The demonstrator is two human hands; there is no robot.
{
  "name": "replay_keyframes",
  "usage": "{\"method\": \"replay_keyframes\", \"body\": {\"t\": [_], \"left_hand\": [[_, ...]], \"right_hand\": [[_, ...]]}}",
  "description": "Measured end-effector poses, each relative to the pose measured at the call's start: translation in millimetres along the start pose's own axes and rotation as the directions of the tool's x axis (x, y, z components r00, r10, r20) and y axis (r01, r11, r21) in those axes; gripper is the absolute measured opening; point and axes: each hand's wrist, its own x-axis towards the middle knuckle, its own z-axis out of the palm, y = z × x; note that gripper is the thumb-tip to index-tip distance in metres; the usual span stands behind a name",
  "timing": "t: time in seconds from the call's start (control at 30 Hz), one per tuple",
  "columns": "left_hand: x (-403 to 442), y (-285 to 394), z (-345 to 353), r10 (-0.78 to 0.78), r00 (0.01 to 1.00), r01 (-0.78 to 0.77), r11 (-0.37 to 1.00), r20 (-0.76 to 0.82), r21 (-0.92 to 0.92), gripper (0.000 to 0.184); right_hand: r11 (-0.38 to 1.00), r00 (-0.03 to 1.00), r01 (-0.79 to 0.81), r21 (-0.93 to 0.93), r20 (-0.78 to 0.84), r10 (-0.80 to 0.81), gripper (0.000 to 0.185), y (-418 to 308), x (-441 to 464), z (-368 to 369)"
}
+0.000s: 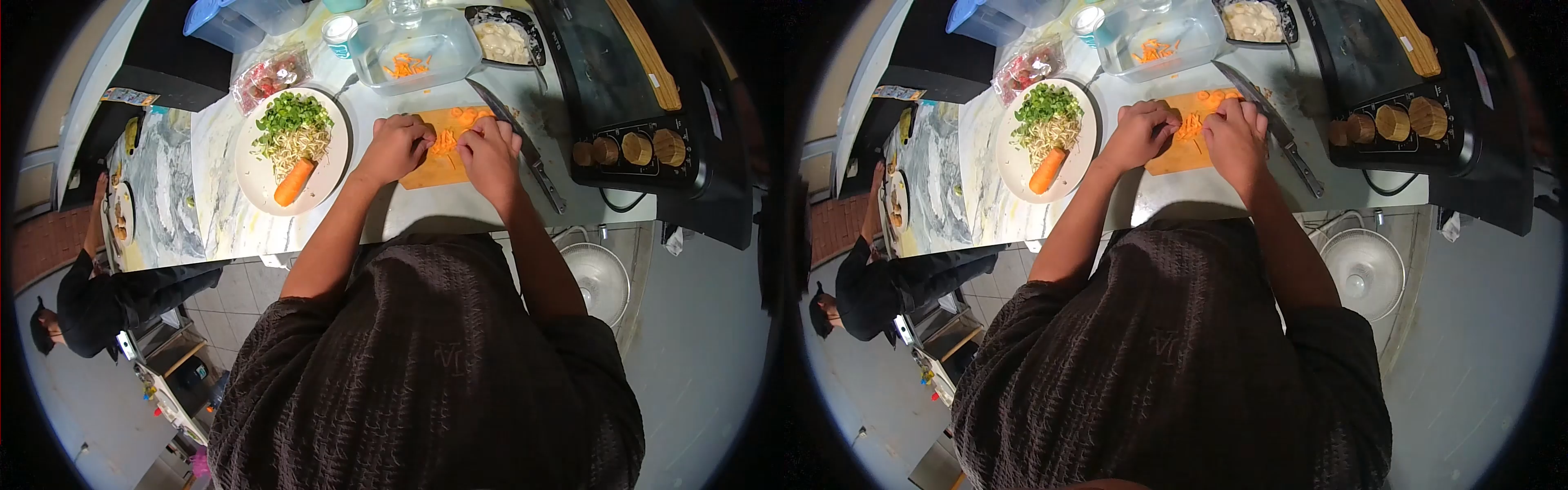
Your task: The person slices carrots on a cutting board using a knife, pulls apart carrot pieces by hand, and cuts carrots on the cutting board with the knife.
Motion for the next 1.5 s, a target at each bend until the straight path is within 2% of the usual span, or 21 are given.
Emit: {"method": "replay_keyframes", "body": {"t": [0.07, 0.13, 0.17, 0.23, 0.27, 0.33, 0.43, 0.67, 0.83, 0.9, 1.03, 1.3, 1.5], "left_hand": [[0, 1, -3, 0.002, 1.0, -0.002, 1.0, -0.003, -0.006, 0.015], [-2, 1, -4, 0.003, 1.0, -0.003, 1.0, -0.008, -0.012, 0.017], [-1, -1, -4, 0.005, 1.0, -0.005, 0.999, -0.01, -0.037, 0.021], [-1, 0, -7, 0.006, 1.0, -0.007, 0.998, -0.013, -0.059, 0.024], [-1, 0, -8, -0.001, 1.0, 0.003, 0.998, 0.03, -0.067, 0.03], [1, 0, -9, -0.008, 0.998, 0.013, 0.997, 0.07, -0.075, 0.036], [1, 0, -9, 0.002, 0.992, 0.008, 0.997, 0.128, -0.074, 0.038], [-2, 2, -6, 0.031, 0.994, -0.025, 0.998, 0.104, -0.056, 0.041], [-1, 1, -3, 0.06, 0.995, -0.056, 0.997, 0.078, -0.047, 0.036], [-1, 2, -3, 0.018, 0.991, -0.018, 1.0, 0.132, 0.0, 0.034], [-2, 3, -2, 0.045, 0.994, -0.045, 0.999, 0.099, 0.003, 0.031], [1, 3, 2, 0.14, 0.99, -0.14, 0.99, -0.005, -0.03, 0.018], [3, 7, 0, 0.118, 0.993, -0.117, 0.992, 0.007, -0.047, 0.012]], "right_hand": [[1.0, 1.0, -0.01, 0.01, -0.004, 0.01, 0.009, -2, 0, -2], [0.999, 0.998, -0.044, 0.003, 0.053, 0.044, 0.022, -4, -2, -12], [0.999, 0.998, -0.042, 0.002, 0.047, 0.042, 0.022, -3, -1, -13], [0.999, 0.997, 0.033, 0.029, 0.063, -0.035, 0.039, -2, -2, -15], [0.999, 0.998, 0.034, 0.028, 0.06, -0.036, 0.039, -2, -1, -17], [0.998, 0.987, 0.051, 0.035, 0.148, -0.055, 0.053, -5, 2, -21], [0.999, 0.973, 0.035, 0.0, 0.228, -0.034, 0.052, -6, 5, -15], [0.997, 0.971, 0.075, -0.027, 0.23, -0.067, 0.038, -5, 8, -6], [0.991, 0.988, 0.127, 0.029, 0.087, -0.129, 0.022, 2, 5, 3], [0.991, 0.987, 0.133, 0.021, 0.086, -0.135, 0.02, 3, 5, 3], [0.989, 0.987, 0.141, 0.034, 0.075, -0.144, 0.014, 4, 4, 3], [0.987, 0.983, 0.154, 0.033, 0.1, -0.157, 0.011, 4, 6, 6], [0.982, 0.978, 0.19, -0.006, 0.092, -0.189, 0.014, 2, 7, 10]]}}
